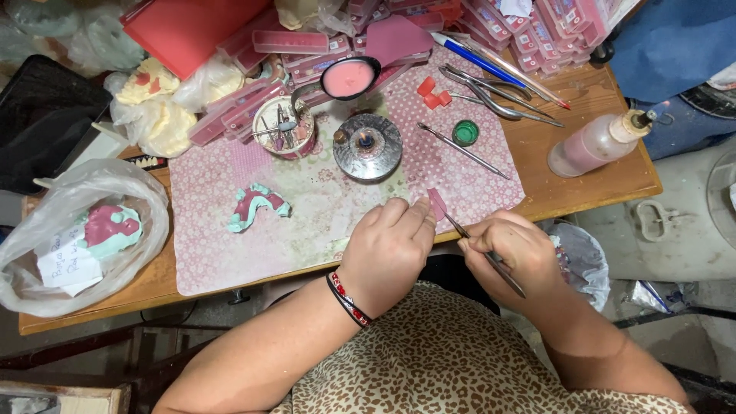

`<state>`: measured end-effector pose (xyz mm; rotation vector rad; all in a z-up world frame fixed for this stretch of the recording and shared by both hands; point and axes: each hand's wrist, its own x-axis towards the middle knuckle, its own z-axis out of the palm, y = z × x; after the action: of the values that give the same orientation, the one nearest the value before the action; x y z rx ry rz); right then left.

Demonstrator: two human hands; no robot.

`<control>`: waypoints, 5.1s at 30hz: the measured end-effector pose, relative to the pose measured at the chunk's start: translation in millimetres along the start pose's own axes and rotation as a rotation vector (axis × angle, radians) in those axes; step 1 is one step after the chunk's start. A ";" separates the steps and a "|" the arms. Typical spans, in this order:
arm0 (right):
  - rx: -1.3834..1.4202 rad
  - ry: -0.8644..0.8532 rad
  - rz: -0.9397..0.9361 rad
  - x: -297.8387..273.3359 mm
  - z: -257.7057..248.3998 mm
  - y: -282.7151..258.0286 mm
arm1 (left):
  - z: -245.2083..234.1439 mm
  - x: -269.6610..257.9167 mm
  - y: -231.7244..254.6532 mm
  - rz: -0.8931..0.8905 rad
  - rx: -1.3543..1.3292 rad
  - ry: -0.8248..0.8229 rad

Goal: Refining a dental prosthesis by attaching small components, applying adhesive, and using pliers for adjustments at a laboratory bench.

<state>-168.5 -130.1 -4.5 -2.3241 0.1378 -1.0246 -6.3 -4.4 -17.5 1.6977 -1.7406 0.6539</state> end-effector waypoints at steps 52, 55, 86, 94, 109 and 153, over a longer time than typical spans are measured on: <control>0.860 -0.040 0.642 -10.7 -4.4 -14.9 | -43.5 2.9 11.2 0.114 -0.242 0.312; 0.818 0.062 0.715 -21.5 -18.1 -14.3 | -41.5 14.4 24.2 0.009 -0.473 0.152; -0.223 0.269 0.870 -133.1 -145.1 -35.0 | 81.8 64.4 145.5 -0.300 -1.217 -0.522; -0.086 -0.050 0.474 -66.8 -52.3 -39.2 | -24.6 12.5 59.6 -0.027 -0.512 -0.110; 0.139 -0.111 0.164 37.4 84.1 -88.0 | -120.1 -72.5 -32.6 -0.206 -0.005 0.225; 0.051 0.044 0.196 85.0 81.7 -15.4 | -93.5 24.0 -104.0 -0.430 -0.138 -0.141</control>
<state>-53.9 -105.6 15.3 -2.1937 0.3454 -0.9693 105.7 40.6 57.2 1.9702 -1.4033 0.2203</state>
